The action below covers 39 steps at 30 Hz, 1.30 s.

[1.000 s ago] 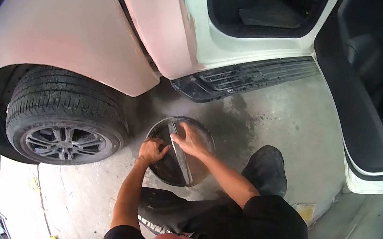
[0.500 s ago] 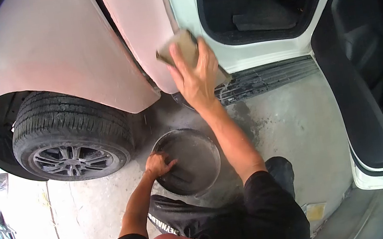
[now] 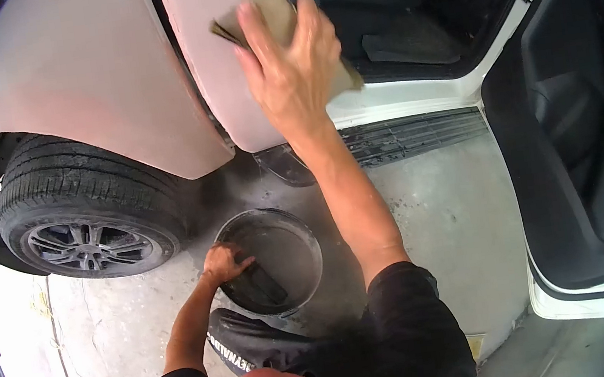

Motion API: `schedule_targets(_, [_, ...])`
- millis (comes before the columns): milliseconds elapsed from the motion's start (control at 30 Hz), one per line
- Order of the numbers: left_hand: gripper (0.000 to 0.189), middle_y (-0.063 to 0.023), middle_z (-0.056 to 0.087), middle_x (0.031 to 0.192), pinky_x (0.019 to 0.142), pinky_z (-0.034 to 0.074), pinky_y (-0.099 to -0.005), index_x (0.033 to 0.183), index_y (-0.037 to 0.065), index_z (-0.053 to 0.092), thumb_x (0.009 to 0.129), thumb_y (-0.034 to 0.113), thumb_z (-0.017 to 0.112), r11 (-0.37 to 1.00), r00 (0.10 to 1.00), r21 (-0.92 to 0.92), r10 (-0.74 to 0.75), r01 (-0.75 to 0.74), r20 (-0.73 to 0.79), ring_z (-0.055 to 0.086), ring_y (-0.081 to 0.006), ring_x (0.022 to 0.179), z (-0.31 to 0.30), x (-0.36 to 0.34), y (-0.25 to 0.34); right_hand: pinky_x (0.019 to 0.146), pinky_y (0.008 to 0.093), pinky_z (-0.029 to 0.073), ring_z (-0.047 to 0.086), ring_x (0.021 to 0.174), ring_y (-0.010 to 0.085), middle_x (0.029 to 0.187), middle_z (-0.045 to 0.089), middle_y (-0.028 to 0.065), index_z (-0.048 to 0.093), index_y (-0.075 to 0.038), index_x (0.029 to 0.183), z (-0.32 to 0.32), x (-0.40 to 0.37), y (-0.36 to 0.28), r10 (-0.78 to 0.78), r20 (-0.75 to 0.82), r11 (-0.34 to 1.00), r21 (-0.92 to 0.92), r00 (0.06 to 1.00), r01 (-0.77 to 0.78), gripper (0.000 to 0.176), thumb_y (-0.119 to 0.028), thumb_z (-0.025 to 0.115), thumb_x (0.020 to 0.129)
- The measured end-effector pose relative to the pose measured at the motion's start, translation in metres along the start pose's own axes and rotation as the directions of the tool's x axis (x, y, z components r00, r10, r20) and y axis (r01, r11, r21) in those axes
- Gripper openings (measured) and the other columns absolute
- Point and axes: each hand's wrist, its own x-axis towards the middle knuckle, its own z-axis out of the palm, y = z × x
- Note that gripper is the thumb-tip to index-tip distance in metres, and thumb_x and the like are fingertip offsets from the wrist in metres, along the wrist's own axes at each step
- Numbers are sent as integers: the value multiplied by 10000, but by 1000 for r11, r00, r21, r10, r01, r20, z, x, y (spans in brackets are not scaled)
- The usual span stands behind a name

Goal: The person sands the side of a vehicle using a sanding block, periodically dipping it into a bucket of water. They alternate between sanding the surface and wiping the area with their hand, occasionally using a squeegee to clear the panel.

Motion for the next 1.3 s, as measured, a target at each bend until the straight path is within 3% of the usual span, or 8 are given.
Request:
schedule_targets(67, [547, -145, 752, 1055, 961, 515, -424, 982, 70, 779, 886, 596, 666, 1000, 1000, -20, 7, -8, -17, 693, -335, 1034, -1, -2, 0, 990, 531, 427, 494, 1216, 463, 1406, 458, 300, 638, -224, 1405, 4, -5, 0, 6, -40, 999, 47, 999, -4, 642, -193, 846, 798])
schedule_targets(167, [543, -142, 752, 1049, 978, 505, -428, 984, 73, 781, 886, 594, 664, 999, 995, 21, 41, -39, -95, 692, -337, 1033, 19, 0, -13, 1046, 545, 408, 473, 1271, 482, 1435, 425, 333, 621, -225, 1433, -9, -89, -4, 97, 147, 993, 58, 984, -107, 656, -183, 836, 815])
schedule_targets(367, [579, -149, 747, 1037, 1033, 469, -428, 1023, 73, 777, 896, 620, 637, 999, 994, 34, 34, -31, -101, 679, -327, 1075, 17, -1, -10, 924, 552, 433, 492, 1153, 475, 1411, 413, 320, 573, -246, 1461, 5, -18, -8, 42, 31, 999, 30, 999, -42, 690, -226, 833, 822])
schedule_targets(600, [579, -144, 746, 1043, 1018, 473, -429, 1056, 76, 768, 899, 617, 634, 998, 998, 55, 31, -27, -63, 681, -327, 1068, 13, -4, -6, 1050, 536, 408, 475, 1272, 478, 1419, 444, 332, 637, -223, 1408, -12, -100, -3, 125, 179, 989, 61, 976, -138, 592, -221, 821, 845])
schedule_targets(733, [549, -142, 750, 1051, 990, 491, -433, 1040, 87, 774, 899, 601, 642, 999, 998, 11, 43, -43, -50, 691, -324, 1044, 12, -2, -11, 1020, 528, 415, 485, 1262, 445, 1414, 458, 294, 655, -211, 1385, -2, 9, 5, -42, 27, 999, -12, 999, 43, 568, -226, 818, 841])
schedule_targets(933, [522, -124, 742, 1074, 1029, 465, -417, 1001, 94, 776, 893, 589, 649, 999, 993, 4, 37, -37, -109, 669, -297, 1088, 17, 1, -18, 1019, 555, 419, 465, 1288, 474, 1478, 401, 313, 576, -287, 1459, -9, -82, 29, -34, 161, 995, 93, 986, 20, 703, -240, 842, 809])
schedule_targets(1133, [480, -121, 749, 1007, 979, 497, -428, 958, 92, 778, 870, 555, 692, 1000, 999, -1, 17, -17, -31, 694, -314, 1000, 11, 0, -8, 924, 552, 419, 483, 1170, 473, 1448, 396, 328, 606, -264, 1420, 6, 32, 14, -172, -28, 985, -35, 985, 171, 642, -237, 829, 819])
schedule_targets(1300, [470, -131, 752, 955, 957, 506, -417, 929, 82, 774, 851, 542, 717, 998, 994, 31, 52, -49, -99, 704, -315, 956, 17, -1, -15, 1038, 567, 395, 458, 1279, 510, 1463, 382, 340, 592, -271, 1459, -8, -80, 16, -37, 146, 997, 76, 989, 26, 653, -222, 810, 846])
